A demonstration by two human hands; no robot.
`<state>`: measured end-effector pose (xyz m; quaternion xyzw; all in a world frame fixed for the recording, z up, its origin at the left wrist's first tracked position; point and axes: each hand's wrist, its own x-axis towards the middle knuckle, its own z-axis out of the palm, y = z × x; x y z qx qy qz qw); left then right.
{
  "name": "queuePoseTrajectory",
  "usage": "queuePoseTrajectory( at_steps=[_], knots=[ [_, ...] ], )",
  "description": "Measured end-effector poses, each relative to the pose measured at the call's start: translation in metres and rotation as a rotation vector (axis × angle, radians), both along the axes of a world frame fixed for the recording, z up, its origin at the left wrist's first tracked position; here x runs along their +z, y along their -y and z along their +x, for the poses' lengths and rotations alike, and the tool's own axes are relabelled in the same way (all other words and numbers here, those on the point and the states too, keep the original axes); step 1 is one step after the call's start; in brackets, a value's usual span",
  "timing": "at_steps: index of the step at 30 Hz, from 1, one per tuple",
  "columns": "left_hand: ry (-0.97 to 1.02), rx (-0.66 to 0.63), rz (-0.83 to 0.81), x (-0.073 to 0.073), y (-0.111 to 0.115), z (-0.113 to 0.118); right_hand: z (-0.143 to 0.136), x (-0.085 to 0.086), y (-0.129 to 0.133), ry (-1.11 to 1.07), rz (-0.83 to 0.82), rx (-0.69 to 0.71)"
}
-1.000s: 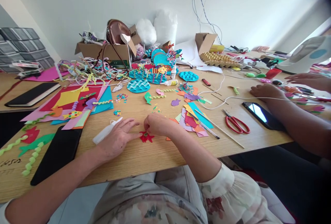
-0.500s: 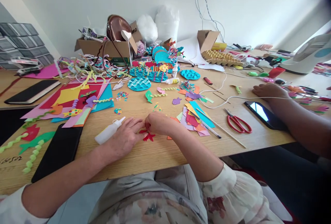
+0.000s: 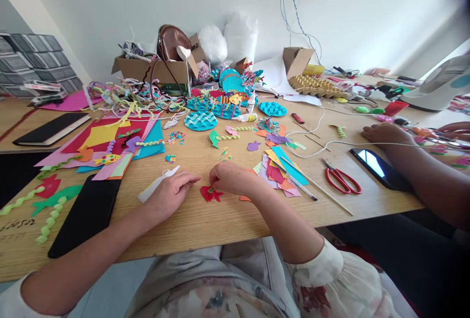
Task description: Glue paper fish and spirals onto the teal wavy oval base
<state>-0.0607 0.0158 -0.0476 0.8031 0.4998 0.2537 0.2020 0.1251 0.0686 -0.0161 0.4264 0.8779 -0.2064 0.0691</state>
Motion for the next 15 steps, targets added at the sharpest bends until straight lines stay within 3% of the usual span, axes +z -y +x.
queuePoseTrajectory(
  at_steps=[7, 10, 15],
  knots=[
    [0.059, 0.050, -0.208, 0.002, -0.006, 0.011, 0.009, -0.007, 0.002, -0.208, -0.010, 0.011],
    [0.056, 0.031, -0.233, 0.002, -0.007, 0.013, 0.013, -0.008, 0.002, -0.311, 0.092, 0.002],
    [0.000, 0.036, -0.264, 0.006, -0.010, 0.021, 0.022, -0.010, -0.003, -0.208, 0.220, 0.086]
  ],
)
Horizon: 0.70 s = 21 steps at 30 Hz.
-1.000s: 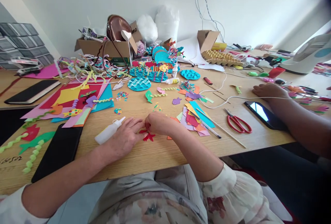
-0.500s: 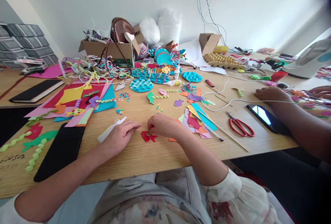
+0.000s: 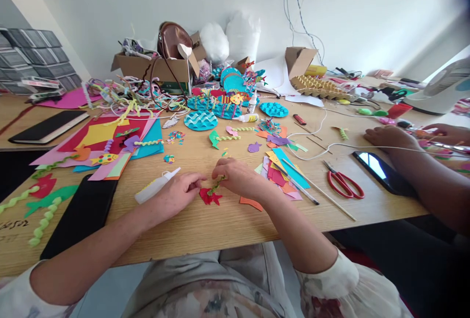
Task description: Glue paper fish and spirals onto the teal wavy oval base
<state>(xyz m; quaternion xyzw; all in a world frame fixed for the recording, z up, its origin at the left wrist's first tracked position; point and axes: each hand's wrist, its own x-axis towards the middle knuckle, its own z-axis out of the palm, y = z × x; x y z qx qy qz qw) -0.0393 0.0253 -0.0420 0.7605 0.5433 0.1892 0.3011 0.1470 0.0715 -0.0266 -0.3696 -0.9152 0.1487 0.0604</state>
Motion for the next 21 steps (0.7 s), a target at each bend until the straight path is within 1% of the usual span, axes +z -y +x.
queuePoseTrajectory(
  at_steps=[3, 8, 13, 18, 21],
  knots=[
    [-0.009, -0.003, -0.038, 0.000, -0.002, 0.004, 0.002, -0.001, -0.002, 0.088, -0.032, 0.056],
    [-0.009, -0.008, -0.042, -0.006, -0.006, 0.006, 0.002, 0.000, -0.002, 0.108, -0.045, 0.036],
    [-0.029, -0.011, -0.014, -0.012, -0.009, 0.007, 0.004, -0.003, -0.002, 0.079, -0.039, 0.031],
    [0.043, 0.027, -0.001, -0.009, -0.009, 0.009, 0.006, -0.007, -0.004, 0.046, -0.025, 0.053],
    [0.124, 0.037, -0.037, -0.007, -0.009, 0.009, 0.006, -0.006, -0.005, 0.014, -0.031, 0.079]
  ],
)
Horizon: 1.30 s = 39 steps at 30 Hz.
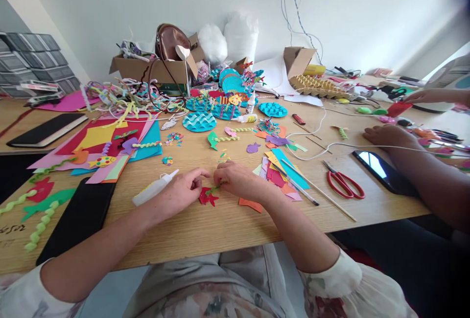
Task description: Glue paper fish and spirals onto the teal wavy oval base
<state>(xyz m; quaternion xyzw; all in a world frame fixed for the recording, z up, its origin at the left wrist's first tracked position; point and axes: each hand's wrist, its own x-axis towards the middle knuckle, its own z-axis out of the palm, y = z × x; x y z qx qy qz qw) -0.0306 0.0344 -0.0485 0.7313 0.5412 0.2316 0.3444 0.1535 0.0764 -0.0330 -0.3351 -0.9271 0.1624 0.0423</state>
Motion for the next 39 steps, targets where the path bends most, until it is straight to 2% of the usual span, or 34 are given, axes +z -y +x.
queuePoseTrajectory(
  at_steps=[4, 8, 12, 15, 17, 19, 24, 29, 39],
  knots=[
    [0.171, 0.038, -0.071, 0.006, 0.000, -0.001, 0.002, 0.006, 0.003, -0.086, -0.058, -0.021],
    [0.475, 0.118, -0.210, 0.025, 0.008, -0.002, 0.008, 0.014, 0.013, -0.277, -0.222, -0.128],
    [0.848, 0.165, -0.283, 0.050, 0.019, -0.001, 0.008, 0.011, 0.028, -0.700, -0.501, -0.250],
    [0.985, 0.257, -0.146, 0.060, 0.027, 0.005, 0.000, 0.005, 0.039, -1.116, -0.851, -0.292],
    [0.991, 0.332, -0.010, 0.060, 0.030, 0.010, -0.008, 0.002, 0.045, -1.348, -0.998, -0.290],
    [0.957, 0.352, 0.069, 0.055, 0.031, 0.015, -0.015, 0.001, 0.049, -1.504, -1.091, -0.239],
    [0.935, 0.263, -0.009, 0.040, 0.030, 0.023, -0.026, 0.000, 0.055, -1.653, -1.299, -0.165],
    [0.944, 0.237, -0.020, 0.038, 0.032, 0.030, -0.031, -0.004, 0.055, -1.693, -1.336, -0.220],
    [0.991, 0.315, 0.013, 0.032, 0.032, 0.041, -0.040, -0.006, 0.056, -1.755, -1.097, -0.315]
  ],
)
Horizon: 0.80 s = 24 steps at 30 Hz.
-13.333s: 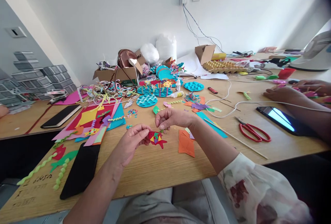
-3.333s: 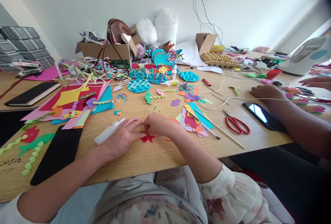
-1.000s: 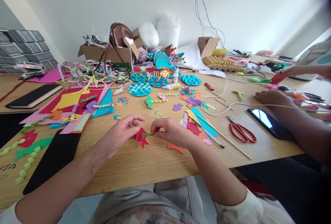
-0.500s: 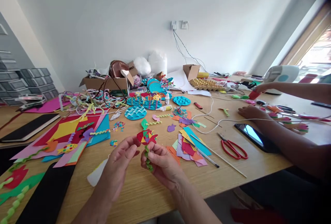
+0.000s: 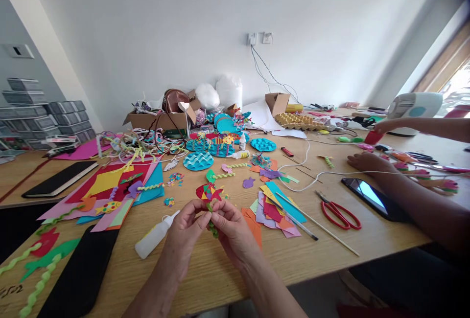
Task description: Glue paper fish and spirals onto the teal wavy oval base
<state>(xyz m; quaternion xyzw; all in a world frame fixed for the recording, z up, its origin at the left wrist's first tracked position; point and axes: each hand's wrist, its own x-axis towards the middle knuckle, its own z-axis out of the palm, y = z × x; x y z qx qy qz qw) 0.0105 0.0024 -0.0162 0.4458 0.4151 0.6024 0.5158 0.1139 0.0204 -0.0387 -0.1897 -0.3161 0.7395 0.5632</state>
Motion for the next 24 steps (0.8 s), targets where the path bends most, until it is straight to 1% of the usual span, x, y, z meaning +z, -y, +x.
queuePoseTrajectory(
  at_steps=[2, 7, 12, 16, 19, 22, 24],
  knots=[
    [0.021, -0.005, -0.020, 0.000, -0.002, -0.002, -0.001, -0.001, 0.000, 0.021, -0.006, -0.020],
    [0.125, -0.013, -0.069, 0.001, -0.007, -0.007, 0.000, -0.004, 0.002, 0.099, -0.009, -0.017],
    [0.195, 0.027, -0.067, -0.003, -0.009, -0.011, 0.001, -0.008, 0.004, 0.240, 0.021, -0.007],
    [0.219, 0.015, -0.051, -0.005, -0.007, -0.011, -0.003, -0.011, 0.004, 0.276, 0.046, -0.022],
    [0.189, -0.006, -0.032, -0.004, -0.004, -0.010, -0.003, -0.012, 0.003, 0.276, 0.054, -0.053],
    [0.106, -0.029, -0.035, -0.004, -0.001, -0.013, -0.001, -0.012, 0.004, 0.285, 0.081, -0.063],
    [0.042, -0.022, -0.031, -0.006, 0.000, -0.015, -0.001, -0.013, 0.004, 0.288, 0.089, -0.058]
  ],
)
